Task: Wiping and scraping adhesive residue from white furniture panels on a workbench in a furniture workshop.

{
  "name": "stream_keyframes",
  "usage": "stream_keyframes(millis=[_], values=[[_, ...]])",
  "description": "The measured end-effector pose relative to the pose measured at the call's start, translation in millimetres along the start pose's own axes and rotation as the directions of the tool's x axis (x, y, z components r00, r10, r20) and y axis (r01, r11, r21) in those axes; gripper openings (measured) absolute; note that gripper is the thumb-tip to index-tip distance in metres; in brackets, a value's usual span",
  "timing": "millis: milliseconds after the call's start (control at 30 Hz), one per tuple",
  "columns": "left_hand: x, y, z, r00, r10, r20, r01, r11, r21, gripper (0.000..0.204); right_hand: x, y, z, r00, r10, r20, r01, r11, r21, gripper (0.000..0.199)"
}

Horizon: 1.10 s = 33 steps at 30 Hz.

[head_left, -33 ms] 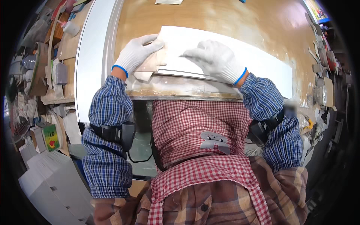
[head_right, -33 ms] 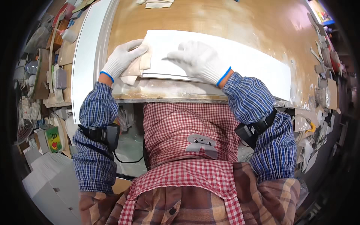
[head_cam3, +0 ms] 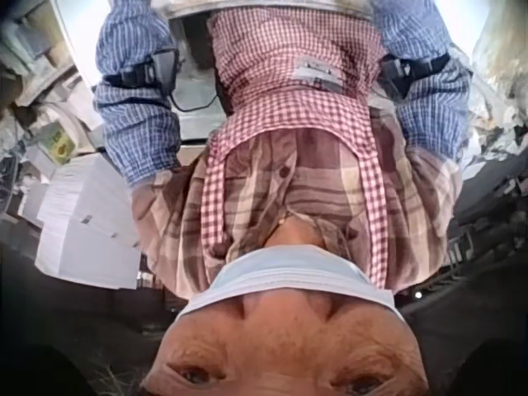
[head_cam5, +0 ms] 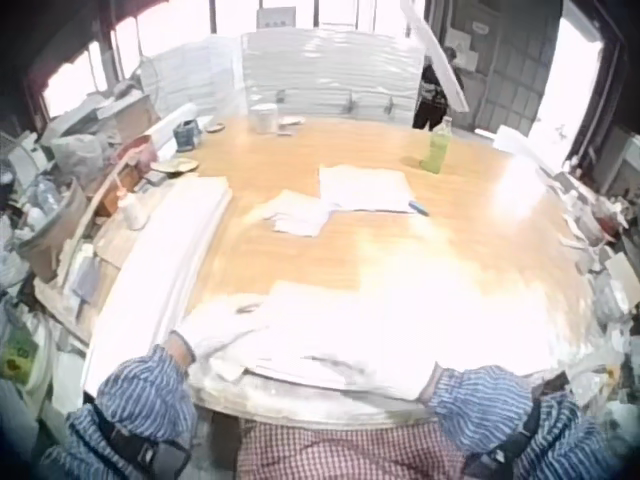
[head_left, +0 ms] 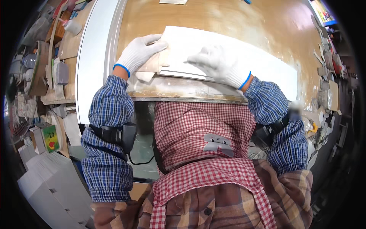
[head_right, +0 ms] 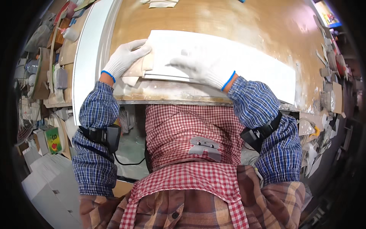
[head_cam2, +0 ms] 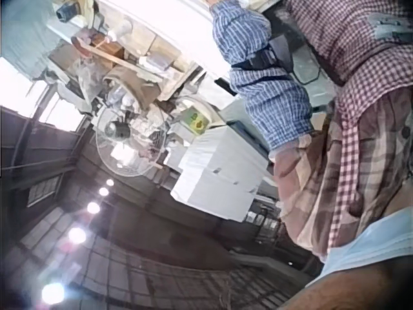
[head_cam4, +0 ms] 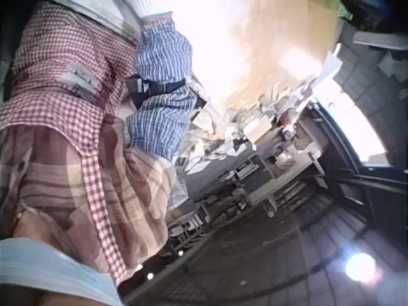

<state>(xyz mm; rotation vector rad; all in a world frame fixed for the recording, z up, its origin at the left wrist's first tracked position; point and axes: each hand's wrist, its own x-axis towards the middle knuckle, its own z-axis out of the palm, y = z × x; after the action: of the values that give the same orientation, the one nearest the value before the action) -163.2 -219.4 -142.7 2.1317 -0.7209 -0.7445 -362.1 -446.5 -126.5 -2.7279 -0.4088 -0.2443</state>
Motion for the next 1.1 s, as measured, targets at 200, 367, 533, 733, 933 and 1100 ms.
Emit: stream_keyframes(millis=[200, 367, 533, 733, 933, 1100], values=[[8.6, 5.9, 5.5, 0.998, 0.061, 0.026, -0.063, 0.994, 0.085, 0.076, -27.7, 30.0, 36.4, 0.932, 0.345, 0.111, -0.297, 0.551, 0.780, 0.030], [-2.1, -4.1, -5.9, 0.999, 0.032, 0.025, -0.034, 0.993, 0.114, 0.075, -17.2, -16.4, -1.5, 0.996, 0.005, 0.088, -0.015, 0.994, 0.112, 0.026], [2.4, 8.8, -7.8, 0.997, 0.041, 0.065, -0.050, 0.987, 0.150, 0.072, -38.3, 6.9, 22.6, 0.975, 0.193, 0.109, -0.222, 0.819, 0.530, 0.042], [13.5, 14.6, -23.1, 0.989, 0.089, 0.117, -0.131, 0.899, 0.418, 0.060, -21.4, -8.5, 16.4, 0.985, 0.160, -0.062, -0.119, 0.899, 0.422, 0.035], [24.2, 47.4, -37.3, 0.955, 0.099, 0.280, -0.258, 0.745, 0.615, 0.039, -11.8, -16.5, 10.9, 0.997, 0.049, 0.066, -0.066, 0.956, 0.287, 0.033], [23.6, 53.4, -33.1, 0.956, 0.099, 0.278, -0.268, 0.684, 0.678, 0.037, -7.5, -19.7, 9.1, 0.977, 0.211, -0.022, -0.195, 0.933, 0.301, 0.033]])
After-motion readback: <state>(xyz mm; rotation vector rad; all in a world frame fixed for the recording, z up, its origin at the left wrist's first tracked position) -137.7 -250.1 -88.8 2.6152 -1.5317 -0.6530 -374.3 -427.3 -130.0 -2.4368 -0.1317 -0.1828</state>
